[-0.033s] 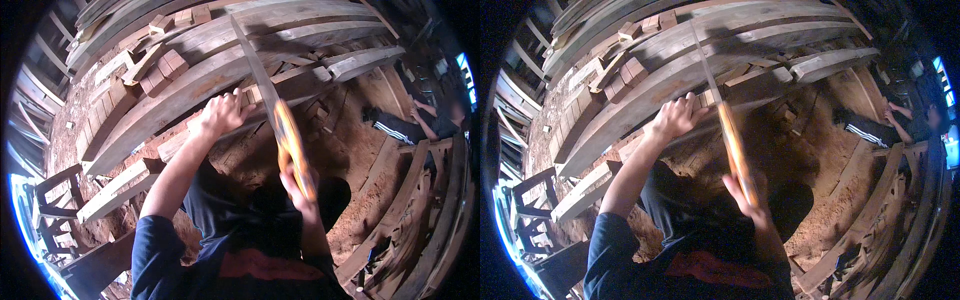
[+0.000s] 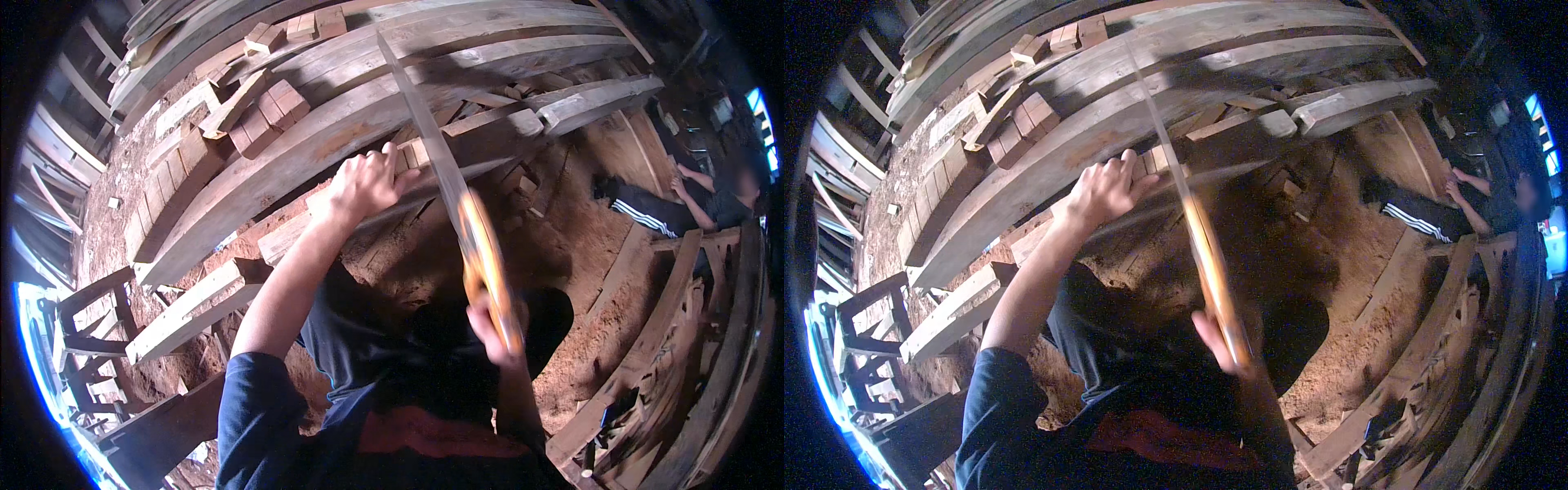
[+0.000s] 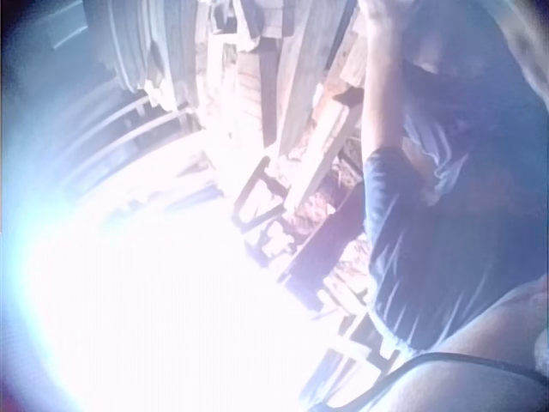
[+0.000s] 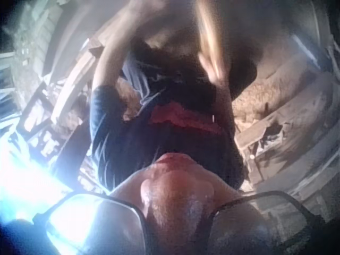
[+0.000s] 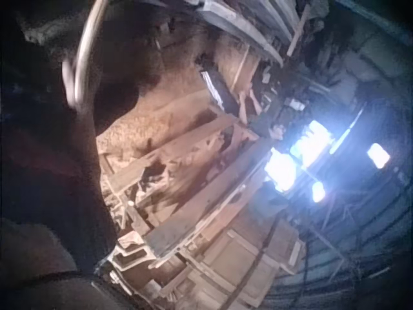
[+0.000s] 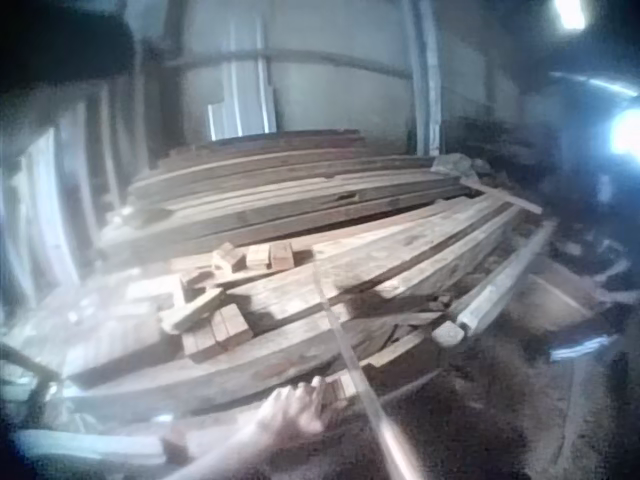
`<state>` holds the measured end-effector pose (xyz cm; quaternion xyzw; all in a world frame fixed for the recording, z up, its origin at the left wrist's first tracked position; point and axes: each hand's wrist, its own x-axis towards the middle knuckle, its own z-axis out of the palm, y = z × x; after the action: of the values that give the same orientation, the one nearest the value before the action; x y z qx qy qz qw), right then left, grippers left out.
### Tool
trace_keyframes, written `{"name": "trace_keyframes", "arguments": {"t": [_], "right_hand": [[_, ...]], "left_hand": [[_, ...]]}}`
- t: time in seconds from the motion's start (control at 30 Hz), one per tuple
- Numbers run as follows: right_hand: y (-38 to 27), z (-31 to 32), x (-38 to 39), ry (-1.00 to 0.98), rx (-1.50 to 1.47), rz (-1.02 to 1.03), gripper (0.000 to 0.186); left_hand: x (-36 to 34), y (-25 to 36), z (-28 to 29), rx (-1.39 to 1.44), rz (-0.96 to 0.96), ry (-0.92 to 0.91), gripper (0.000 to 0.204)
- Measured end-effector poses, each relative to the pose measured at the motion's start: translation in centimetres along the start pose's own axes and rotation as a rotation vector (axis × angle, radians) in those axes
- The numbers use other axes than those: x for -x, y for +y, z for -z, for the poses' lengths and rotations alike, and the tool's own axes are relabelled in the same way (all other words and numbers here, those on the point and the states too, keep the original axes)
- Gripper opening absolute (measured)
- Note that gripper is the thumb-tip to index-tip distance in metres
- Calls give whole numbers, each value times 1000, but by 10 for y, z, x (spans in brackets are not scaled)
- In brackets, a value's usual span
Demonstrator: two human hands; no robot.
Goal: The person uses a hand saw to cut a small wooden block placed on a workbench. They hold the block steady with one hand and saw with the other, producing sawdust as they work.
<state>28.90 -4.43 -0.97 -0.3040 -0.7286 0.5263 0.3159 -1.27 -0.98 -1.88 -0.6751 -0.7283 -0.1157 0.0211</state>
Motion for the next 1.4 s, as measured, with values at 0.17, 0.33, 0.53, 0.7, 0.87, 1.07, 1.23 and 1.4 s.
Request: {"name": "trace_keyframes", "arguments": {"t": [0.17, 0.33, 0.53, 0.7, 0.87, 1.07, 1.23, 1.4], "right_hand": [[5, -16, 72, 75, 10, 16, 27], [15, 2, 18, 57, -166, -98, 15], [34, -4, 1, -53, -773, 63, 13], [5, -22, 10, 121, 61, 94, 19], [5, 3, 9, 82, -545, -104, 18], [29, 20, -7, 33, -672, 261, 22], [-13, 31, -47, 78, -526, 373, 20], [16, 28, -33, 129, -540, 239, 21]], "left_hand": [[7, 6, -12, 13, -106, 130, 72], [-5, 1, -1, 31, 62, 87, 69], [-7, 6, -4, 26, 119, 141, 72], [-7, 7, 3, 38, 162, 3, 77], [-7, 5, 2, 46, 172, -23, 78], [-6, 5, -1, 115, 208, 11, 73], [-6, 11, 21, 116, 90, 28, 62], [-2, 3, 5, 171, -13, 162, 49]]}}
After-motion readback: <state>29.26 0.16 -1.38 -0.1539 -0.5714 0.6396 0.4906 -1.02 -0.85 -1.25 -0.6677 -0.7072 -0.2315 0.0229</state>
